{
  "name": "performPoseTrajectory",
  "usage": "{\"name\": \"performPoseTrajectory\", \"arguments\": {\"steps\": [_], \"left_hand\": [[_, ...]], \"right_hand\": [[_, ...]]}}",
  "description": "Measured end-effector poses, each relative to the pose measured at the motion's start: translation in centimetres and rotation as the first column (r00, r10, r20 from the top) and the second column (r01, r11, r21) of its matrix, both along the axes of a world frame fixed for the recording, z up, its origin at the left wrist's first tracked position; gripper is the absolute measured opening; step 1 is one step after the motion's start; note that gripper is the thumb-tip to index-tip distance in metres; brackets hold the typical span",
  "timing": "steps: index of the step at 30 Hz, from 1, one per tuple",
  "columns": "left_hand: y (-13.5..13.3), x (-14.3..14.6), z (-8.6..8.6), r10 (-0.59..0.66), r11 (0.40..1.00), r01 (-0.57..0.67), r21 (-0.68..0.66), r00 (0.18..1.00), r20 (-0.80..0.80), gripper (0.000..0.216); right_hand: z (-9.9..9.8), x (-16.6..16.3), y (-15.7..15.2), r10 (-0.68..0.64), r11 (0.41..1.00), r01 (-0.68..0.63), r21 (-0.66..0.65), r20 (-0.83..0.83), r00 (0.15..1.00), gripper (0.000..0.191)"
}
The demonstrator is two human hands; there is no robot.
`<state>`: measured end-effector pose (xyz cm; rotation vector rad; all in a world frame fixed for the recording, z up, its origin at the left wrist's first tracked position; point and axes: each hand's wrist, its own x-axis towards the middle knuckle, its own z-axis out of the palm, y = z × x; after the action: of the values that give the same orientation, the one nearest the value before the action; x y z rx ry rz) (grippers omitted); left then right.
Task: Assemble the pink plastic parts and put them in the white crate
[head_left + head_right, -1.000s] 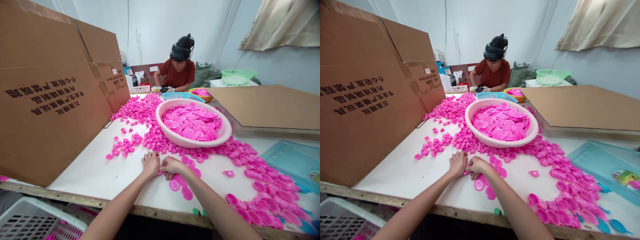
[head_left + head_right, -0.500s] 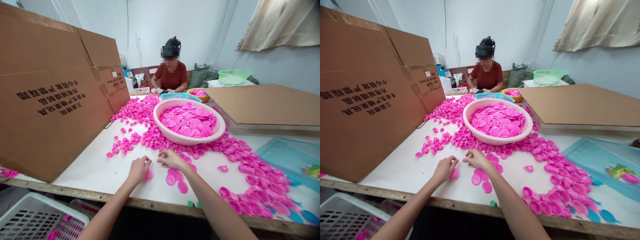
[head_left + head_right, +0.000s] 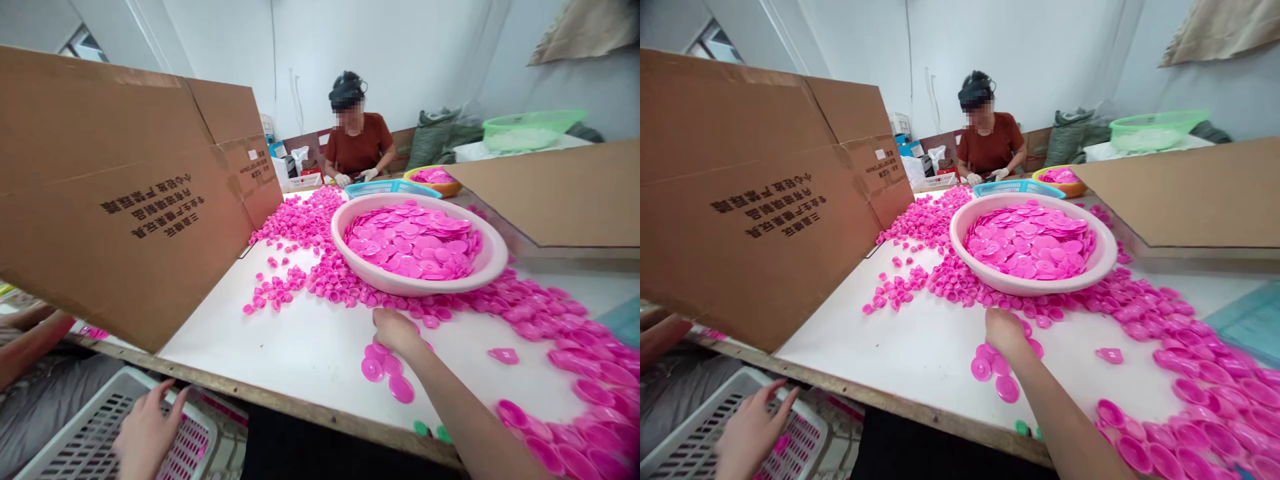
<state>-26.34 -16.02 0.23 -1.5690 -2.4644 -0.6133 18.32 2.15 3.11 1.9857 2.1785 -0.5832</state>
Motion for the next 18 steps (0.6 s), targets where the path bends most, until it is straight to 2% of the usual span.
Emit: {"name": "performPoseTrajectory", "arguments": {"steps": [1, 4, 5, 7, 9, 11, 14, 18], "left_hand": [[2.1, 2.1, 0.5, 0.027, 0.996, -0.024, 0.082, 0.999, -0.038, 0.030], [9.4, 8.1, 1.6, -0.285, 0.953, 0.271, 0.132, 0.954, 0.095, 0.026], [11.6, 9.8, 1.7, -0.346, 0.935, 0.332, 0.126, 0.932, 0.111, 0.025], [15.3, 12.5, 1.4, -0.421, 0.906, 0.408, 0.110, 0.896, 0.142, 0.025], [17.7, 14.3, 0.5, -0.440, 0.898, 0.429, 0.098, 0.881, 0.175, 0.024], [18.8, 15.1, -0.4, -0.429, 0.903, 0.417, 0.099, 0.880, 0.203, 0.022], [18.7, 15.3, -1.2, -0.404, 0.915, 0.388, 0.113, 0.885, 0.229, 0.026], [17.4, 16.4, -0.4, -0.453, 0.891, 0.421, 0.168, 0.841, 0.296, 0.032]], "right_hand": [[0.1, 0.0, 0.1, -0.002, 1.000, 0.002, -0.013, -0.004, 1.000, 0.027], [0.1, 0.3, 0.5, -0.029, 0.998, 0.027, -0.049, -0.049, 0.998, 0.023], [0.0, 0.5, 0.7, -0.034, 0.998, 0.030, -0.047, -0.083, 0.996, 0.021], [-0.4, 1.0, 1.1, -0.030, 0.999, 0.024, -0.035, -0.168, 0.985, 0.017], [-0.8, 1.6, 1.4, -0.019, 1.000, 0.014, -0.020, -0.242, 0.970, 0.017], [-1.0, 2.2, 1.6, -0.023, 1.000, 0.019, -0.015, -0.245, 0.969, 0.021], [-1.1, 2.7, 1.7, -0.063, 0.998, 0.058, -0.036, -0.144, 0.988, 0.028], [-1.3, 2.4, 1.9, -0.073, 0.997, 0.068, -0.044, -0.125, 0.990, 0.019]]}}
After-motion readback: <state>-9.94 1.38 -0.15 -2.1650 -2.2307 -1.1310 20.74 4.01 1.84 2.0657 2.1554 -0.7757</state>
